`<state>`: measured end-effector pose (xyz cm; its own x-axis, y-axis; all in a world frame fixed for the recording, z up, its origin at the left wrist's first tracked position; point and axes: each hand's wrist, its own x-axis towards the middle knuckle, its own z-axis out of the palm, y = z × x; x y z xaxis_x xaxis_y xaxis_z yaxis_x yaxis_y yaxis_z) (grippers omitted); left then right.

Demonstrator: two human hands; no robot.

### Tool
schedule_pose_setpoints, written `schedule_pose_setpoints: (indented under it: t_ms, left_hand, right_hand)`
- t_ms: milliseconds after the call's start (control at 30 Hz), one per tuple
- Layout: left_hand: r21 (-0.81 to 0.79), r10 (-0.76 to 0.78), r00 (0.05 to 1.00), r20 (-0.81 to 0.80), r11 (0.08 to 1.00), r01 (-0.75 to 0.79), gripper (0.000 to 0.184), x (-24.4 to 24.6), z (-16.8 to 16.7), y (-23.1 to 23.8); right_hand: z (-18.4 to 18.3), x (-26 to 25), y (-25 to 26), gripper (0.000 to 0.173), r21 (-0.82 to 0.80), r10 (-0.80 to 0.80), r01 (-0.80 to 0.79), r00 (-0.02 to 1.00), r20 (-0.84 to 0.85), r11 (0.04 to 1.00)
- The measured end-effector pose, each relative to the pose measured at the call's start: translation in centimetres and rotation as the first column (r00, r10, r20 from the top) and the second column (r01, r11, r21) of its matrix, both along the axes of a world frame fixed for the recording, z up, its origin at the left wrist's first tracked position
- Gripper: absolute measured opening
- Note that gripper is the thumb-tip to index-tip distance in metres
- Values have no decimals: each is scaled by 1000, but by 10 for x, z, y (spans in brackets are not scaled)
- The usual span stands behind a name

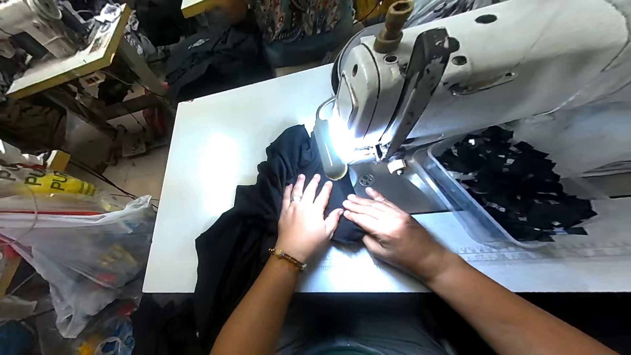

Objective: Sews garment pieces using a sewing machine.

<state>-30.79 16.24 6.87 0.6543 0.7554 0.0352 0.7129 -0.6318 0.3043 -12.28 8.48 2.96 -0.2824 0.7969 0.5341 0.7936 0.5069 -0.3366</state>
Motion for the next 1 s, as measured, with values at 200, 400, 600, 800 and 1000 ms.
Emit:
schedule_pose_setpoints:
  t_ms: [200, 400, 600, 800, 1000]
  left_hand:
    - [104, -188, 980, 71, 978, 180, 40, -13, 2, -21]
    - [127, -132, 990, 52, 984, 124, 42, -13, -12, -29]
    - [90, -103, 992, 78, 991, 96, 42, -6, -11, -12]
    - [244, -174, 983, 61, 958, 155, 30, -14, -1, -7]
    - [308, -501, 854, 139, 842, 443, 23, -24, 24, -19]
  right_hand:
    - [-1, 2, -18, 28, 81, 84, -88, 995, 54, 993]
    - [-6, 8, -35, 30, 60, 73, -75, 997, 39, 995]
    - [0, 8, -14, 31, 5, 51, -51, 999, -5, 999]
    - [3, 7, 3, 30, -2, 30, -30, 1000, 11, 1000]
    - [6, -6, -14, 25, 30, 55, -55, 998, 0, 998]
